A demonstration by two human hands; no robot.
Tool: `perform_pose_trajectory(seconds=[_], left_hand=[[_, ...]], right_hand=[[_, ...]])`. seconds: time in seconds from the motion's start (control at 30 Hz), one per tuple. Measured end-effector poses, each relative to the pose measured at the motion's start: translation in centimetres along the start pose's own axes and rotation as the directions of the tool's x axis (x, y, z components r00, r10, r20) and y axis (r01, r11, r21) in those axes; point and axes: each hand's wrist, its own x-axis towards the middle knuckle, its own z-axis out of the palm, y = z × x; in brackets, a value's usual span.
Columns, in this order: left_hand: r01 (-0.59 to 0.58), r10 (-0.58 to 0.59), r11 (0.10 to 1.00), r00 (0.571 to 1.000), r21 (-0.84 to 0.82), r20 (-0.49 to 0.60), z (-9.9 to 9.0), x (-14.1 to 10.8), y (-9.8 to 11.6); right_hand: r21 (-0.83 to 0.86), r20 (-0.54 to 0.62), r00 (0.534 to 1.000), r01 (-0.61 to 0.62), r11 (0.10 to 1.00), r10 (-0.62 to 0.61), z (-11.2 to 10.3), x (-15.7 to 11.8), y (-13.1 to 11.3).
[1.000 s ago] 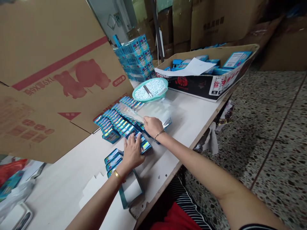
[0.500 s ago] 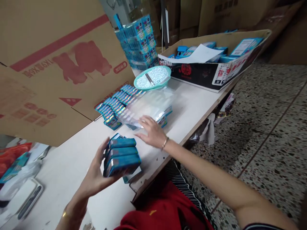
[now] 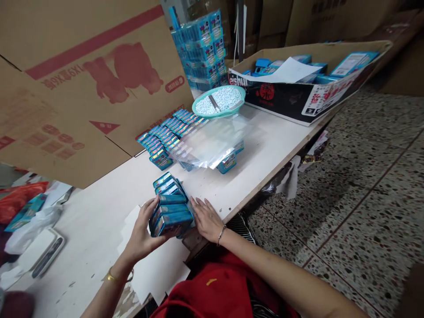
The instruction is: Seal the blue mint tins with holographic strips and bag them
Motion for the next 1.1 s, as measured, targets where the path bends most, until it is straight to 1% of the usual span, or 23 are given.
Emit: perform_pose_trajectory(seconds=[0.17,0.3,0.37,0.5,0.63,0.7,0.8,0.9,1.0,1.07,1.1], left_hand=[[-0.035,0.034,0.999,0.999,-0.025,-0.015,0.8,0.1,-0.3],[-0.066,0.065,0.997,0.997,0.042,0.043,1.1,-0.1,-0.1],[-0.055,0.049,0.993,0.997,0.103,0.064,0.9,-0.2,0.2],[0.004,-0.033,0.974,0.992,0.226,0.125,0.5,-0.2,1.1],[0.017,-0.076,0.953,0.98,0.303,0.186,0.7,0.7,2.1],[0.014,-0.092,0.934,0.975,0.357,0.202,1.1,1.1,2.6],[0.011,-0.1,0.897,0.978,0.442,0.18,2.4,1.6,3.2],[-0.032,-0.076,0.879,0.975,0.476,0.207,4.2,1.9,3.6],[-0.085,-0.045,0.856,0.97,0.51,0.238,5.5,1.8,3.7],[-0.095,-0.02,0.851,0.977,0.516,0.213,5.8,1.6,3.6],[-0.098,-0.004,0.858,0.98,0.504,0.199,5.7,1.5,3.4]], right_hand=[[-0.001,0.001,1.0,0.027,1.0,-0.027,0.3,-0.3,0.4],[0.019,0.007,0.999,0.037,0.999,-0.037,0.1,-0.3,0.4],[0.032,-0.001,0.999,0.035,0.999,-0.035,0.0,-0.3,0.3],[0.039,-0.016,0.998,0.056,0.998,-0.055,-0.4,-0.6,0.2],[0.054,0.068,0.988,0.135,0.989,-0.138,-1.6,-0.9,0.5],[0.046,0.119,0.976,0.179,0.983,-0.183,-2.1,-1.0,0.5],[-0.03,0.148,0.967,0.213,0.977,-0.206,-2.1,-0.9,0.4],[-0.116,0.137,0.975,0.194,0.974,-0.178,-1.2,-1.1,0.4],[-0.155,0.128,0.979,0.181,0.971,-0.161,-0.5,-1.7,0.2],[-0.143,0.108,0.975,0.21,0.967,-0.195,-1.0,-1.9,-0.1],[-0.134,0.079,0.972,0.229,0.964,-0.22,-1.8,-1.7,-0.4]])
